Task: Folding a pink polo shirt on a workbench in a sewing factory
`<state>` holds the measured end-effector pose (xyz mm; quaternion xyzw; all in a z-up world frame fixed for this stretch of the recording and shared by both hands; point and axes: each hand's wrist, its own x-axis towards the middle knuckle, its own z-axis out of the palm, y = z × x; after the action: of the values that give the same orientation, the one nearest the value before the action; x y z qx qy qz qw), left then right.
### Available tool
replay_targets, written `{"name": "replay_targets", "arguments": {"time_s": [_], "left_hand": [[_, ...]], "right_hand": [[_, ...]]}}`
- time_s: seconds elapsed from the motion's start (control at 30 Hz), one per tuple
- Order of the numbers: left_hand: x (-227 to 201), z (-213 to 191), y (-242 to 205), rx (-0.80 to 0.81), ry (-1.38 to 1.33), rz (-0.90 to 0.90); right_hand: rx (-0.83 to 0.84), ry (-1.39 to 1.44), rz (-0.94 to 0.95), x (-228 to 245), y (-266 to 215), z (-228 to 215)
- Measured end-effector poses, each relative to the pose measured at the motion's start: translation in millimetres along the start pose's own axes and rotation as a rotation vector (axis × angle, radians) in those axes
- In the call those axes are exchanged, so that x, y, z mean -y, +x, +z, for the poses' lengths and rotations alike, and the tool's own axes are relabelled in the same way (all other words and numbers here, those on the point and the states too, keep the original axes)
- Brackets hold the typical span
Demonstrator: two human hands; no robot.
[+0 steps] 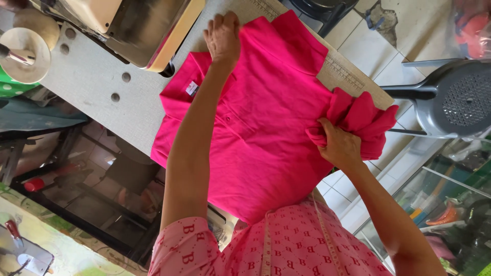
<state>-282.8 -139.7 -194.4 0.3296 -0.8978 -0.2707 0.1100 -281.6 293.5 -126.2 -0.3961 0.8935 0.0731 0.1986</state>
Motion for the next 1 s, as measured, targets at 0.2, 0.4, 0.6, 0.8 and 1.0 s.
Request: {"name": "replay_targets", "arguments": {"time_s": [0.2, 0.4, 0.6, 0.8, 1.0], "left_hand": [[-51, 25, -60, -0.43, 0.804, 0.532], [-71, 47, -96, 0.309, 0.054, 0.919], [-43, 52, -50, -0.369, 0.235, 0.943], [-72, 22, -130, -0.023, 0.272, 0.782], [-47, 17, -160, -0.042, 0.217, 0.768]], "right_hand": [[-0.033, 0.018, 0.012, -1, 1, 1], [-0.462, -0.09, -0.121, -4, -5, 8], [-0.465, -0.093, -0.135, -4, -5, 9], [-0.377, -0.038, -0.075, -8, -6, 14], [-0.318, 0.052, -0.117, -11, -3, 10]]}}
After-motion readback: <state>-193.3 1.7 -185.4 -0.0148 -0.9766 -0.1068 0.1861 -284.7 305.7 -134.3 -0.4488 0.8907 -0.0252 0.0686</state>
